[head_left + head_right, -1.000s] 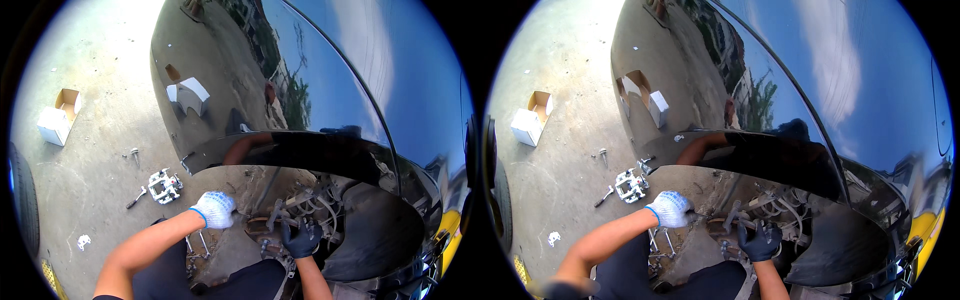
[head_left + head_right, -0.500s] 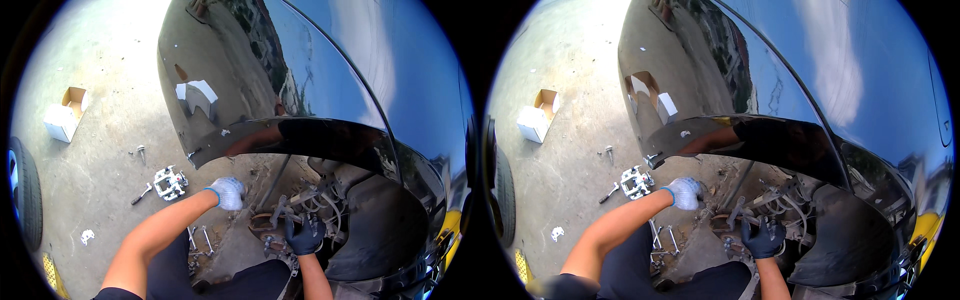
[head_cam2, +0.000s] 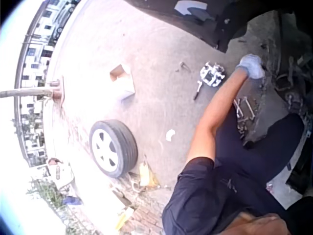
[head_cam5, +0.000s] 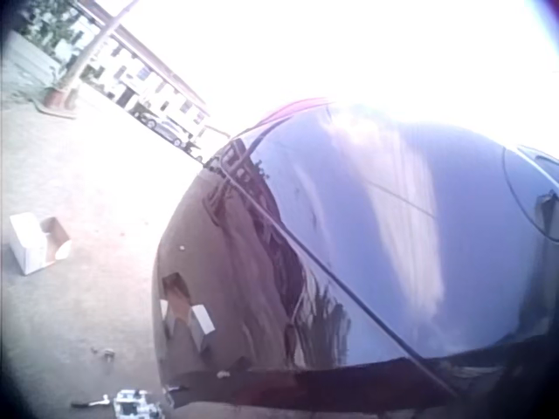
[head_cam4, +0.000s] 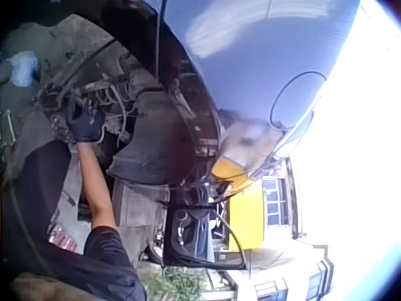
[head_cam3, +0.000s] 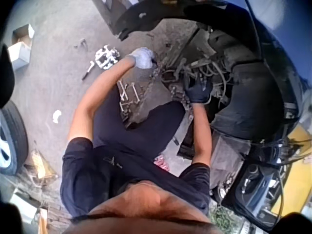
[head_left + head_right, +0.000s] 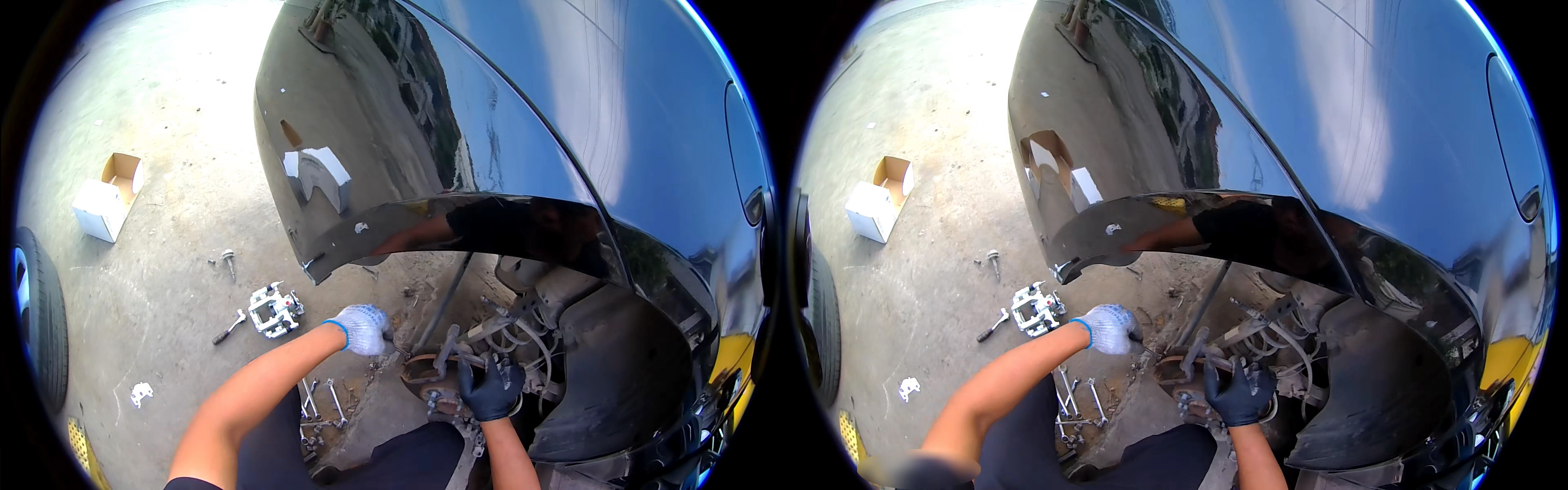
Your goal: The person removes the brake caliper from the rear wheel hub of a black sedan using wrenches and a power drill. They detach the brake hose, remove the caliper assembly, and set it aside on the ground next to other tools.
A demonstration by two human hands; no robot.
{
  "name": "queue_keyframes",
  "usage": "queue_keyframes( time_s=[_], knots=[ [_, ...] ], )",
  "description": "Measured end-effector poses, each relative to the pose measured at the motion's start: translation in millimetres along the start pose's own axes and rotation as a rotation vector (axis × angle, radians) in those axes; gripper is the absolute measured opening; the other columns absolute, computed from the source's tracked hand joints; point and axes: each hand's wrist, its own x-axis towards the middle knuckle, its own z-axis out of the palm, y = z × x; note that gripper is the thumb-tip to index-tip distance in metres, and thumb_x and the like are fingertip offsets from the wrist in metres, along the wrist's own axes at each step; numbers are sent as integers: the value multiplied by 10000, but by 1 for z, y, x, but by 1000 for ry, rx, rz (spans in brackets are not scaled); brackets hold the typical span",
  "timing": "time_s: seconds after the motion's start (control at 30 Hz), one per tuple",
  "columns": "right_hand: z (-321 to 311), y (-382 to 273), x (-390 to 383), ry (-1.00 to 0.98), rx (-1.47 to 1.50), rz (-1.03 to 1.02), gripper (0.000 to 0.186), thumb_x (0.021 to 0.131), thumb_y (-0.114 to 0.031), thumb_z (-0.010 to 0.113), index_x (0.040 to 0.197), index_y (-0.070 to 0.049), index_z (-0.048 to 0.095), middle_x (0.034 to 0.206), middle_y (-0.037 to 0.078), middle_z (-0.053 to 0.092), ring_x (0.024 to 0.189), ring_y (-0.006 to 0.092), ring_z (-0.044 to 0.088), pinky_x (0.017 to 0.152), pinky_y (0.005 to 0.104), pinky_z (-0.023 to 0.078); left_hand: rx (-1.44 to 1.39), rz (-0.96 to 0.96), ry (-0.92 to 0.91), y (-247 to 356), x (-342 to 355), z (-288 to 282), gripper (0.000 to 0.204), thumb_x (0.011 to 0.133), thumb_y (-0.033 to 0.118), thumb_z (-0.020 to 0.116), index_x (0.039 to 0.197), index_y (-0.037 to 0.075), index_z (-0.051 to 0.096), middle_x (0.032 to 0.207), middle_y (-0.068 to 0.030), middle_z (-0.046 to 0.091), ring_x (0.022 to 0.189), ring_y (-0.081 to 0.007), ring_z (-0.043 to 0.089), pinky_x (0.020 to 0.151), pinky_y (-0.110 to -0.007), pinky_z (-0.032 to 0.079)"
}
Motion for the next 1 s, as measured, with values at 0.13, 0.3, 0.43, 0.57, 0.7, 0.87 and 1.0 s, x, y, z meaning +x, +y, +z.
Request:
queue_keyframes(
  time_s=[0.13,0.3,0.43,0.57,0.7,0.87,1.0],
  knots=[
    [-6,1,2,-69,35,19,433,885,-498,854,941,-71,807,899,192,749,792,429,699,752,557,521,73,-114,7,-9,3,-20,506,1058,514,648,1242,88,850,1253,-230,824,1219,-449,764,1049,-542,595],
    [-5,7,-5,-17,27,59,441,877,-510,857,931,-76,804,842,184,723,778,419,692,754,552,518,-259,-408,301,-31,4,18,548,1136,465,568,1395,-8,665,1272,-346,778,1241,-517,742,1072,-584,569],
    [5,1,5,26,43,18,457,863,-512,867,947,-67,806,842,192,718,786,430,691,798,576,526,-347,-418,269,-62,34,65,524,1126,363,600,1555,61,615,1379,-333,757,1278,-501,741,1082,-564,576],
    [5,6,-8,12,48,60,464,856,-501,874,973,-57,808,856,197,722,804,445,696,830,601,531,-983,-154,211,-1,34,55,616,1045,290,728,1638,153,633,1476,-272,742,1259,-434,749,1079,-509,591],
    [2,6,-4,88,-31,-5,437,863,-504,856,925,-74,814,854,140,738,794,388,724,713,538,559,-465,287,264,6,63,64,526,998,256,768,1513,151,754,1390,-200,766,1192,-373,744,1050,-480,589],
    [3,7,-3,57,-9,33,418,863,-487,871,931,-82,793,846,141,725,787,392,719,708,532,552,-206,288,-15,30,71,30,490,969,269,774,1450,173,792,1343,-197,771,1201,-411,745,1071,-501,587],
    [2,4,2,99,-3,7,418,863,-480,883,940,-81,790,822,143,704,767,391,698,708,530,533,-45,344,13,33,82,33,466,941,223,756,1402,176,810,1339,-217,781,1191,-452,749,1043,-528,598]
  ],
)
